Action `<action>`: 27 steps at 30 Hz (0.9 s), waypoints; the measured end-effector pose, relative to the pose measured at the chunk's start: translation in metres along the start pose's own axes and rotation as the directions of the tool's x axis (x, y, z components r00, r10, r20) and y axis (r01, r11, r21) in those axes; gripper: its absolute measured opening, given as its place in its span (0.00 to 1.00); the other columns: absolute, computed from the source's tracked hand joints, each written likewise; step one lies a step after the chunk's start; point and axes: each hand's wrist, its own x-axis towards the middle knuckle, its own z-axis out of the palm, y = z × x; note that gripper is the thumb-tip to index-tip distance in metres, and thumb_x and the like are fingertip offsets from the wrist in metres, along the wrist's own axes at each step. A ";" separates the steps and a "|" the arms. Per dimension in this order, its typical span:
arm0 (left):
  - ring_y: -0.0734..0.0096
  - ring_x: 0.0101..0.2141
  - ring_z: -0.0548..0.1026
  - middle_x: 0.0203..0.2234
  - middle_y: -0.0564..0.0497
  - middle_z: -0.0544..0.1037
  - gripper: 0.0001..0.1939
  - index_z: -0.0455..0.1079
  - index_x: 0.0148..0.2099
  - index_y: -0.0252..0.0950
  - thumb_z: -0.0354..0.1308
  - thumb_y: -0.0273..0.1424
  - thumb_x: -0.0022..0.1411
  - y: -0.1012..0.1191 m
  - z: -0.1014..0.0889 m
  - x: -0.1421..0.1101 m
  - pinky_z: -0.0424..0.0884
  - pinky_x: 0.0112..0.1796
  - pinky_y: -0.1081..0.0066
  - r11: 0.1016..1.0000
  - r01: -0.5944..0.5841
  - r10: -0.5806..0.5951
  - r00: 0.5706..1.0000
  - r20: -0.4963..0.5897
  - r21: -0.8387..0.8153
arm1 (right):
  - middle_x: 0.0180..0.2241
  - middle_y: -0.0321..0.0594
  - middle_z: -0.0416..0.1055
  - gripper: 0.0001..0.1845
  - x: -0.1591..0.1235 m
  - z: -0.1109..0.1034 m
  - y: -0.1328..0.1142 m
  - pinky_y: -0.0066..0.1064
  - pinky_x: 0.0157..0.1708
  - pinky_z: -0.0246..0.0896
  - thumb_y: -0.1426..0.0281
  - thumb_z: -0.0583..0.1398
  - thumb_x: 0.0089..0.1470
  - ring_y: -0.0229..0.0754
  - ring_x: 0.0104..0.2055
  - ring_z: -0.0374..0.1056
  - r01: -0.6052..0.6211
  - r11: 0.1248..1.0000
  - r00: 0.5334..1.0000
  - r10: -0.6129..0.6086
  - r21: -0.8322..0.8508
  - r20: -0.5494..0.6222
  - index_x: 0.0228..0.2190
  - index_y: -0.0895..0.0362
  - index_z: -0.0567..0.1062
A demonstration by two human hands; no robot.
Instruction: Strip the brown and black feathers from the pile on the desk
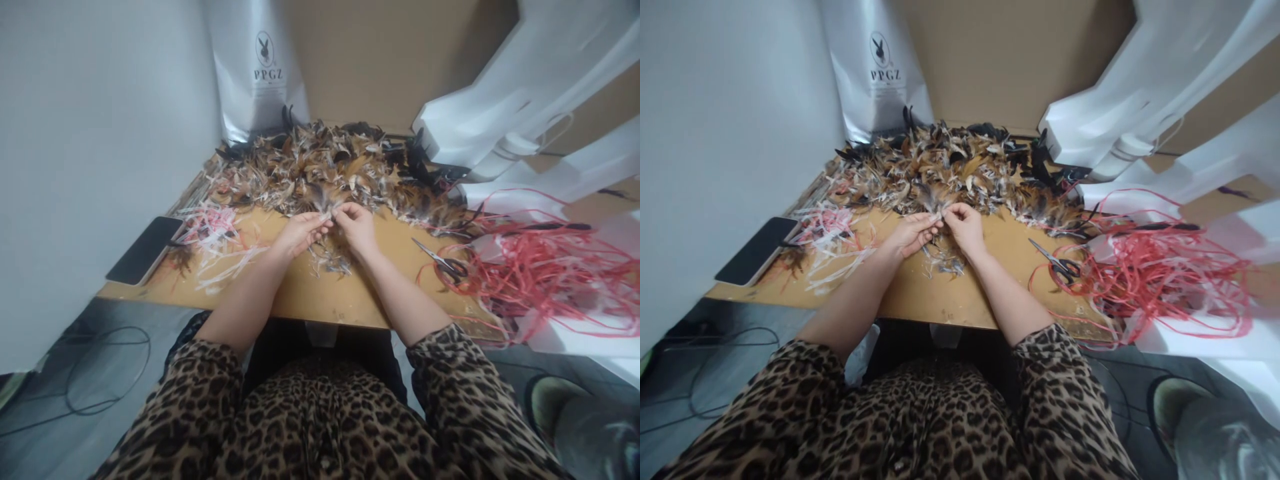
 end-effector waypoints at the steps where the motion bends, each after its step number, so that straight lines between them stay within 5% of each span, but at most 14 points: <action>1: 0.86 0.21 0.71 0.25 0.50 0.78 0.05 0.73 0.34 0.28 0.64 0.25 0.53 0.000 0.000 0.000 0.64 0.22 0.84 1.000 -0.001 0.001 1.000 0.000 -0.002 | 0.21 0.31 0.68 0.11 -0.001 0.001 0.000 0.25 0.27 0.56 0.62 0.64 0.41 0.31 0.23 0.59 -0.009 1.000 1.000 0.009 0.012 -0.001 0.24 0.57 0.71; 27: 0.84 0.19 0.70 0.23 0.49 0.77 0.07 0.72 0.29 0.28 0.64 0.28 0.52 0.002 0.008 -0.003 0.63 0.21 0.82 0.972 -0.096 0.108 0.993 -0.043 0.212 | 0.18 0.28 0.66 0.17 0.003 0.011 0.013 0.25 0.26 0.58 0.59 0.69 0.35 0.32 0.22 0.62 -0.151 0.958 0.988 0.140 0.242 0.063 0.20 0.56 0.70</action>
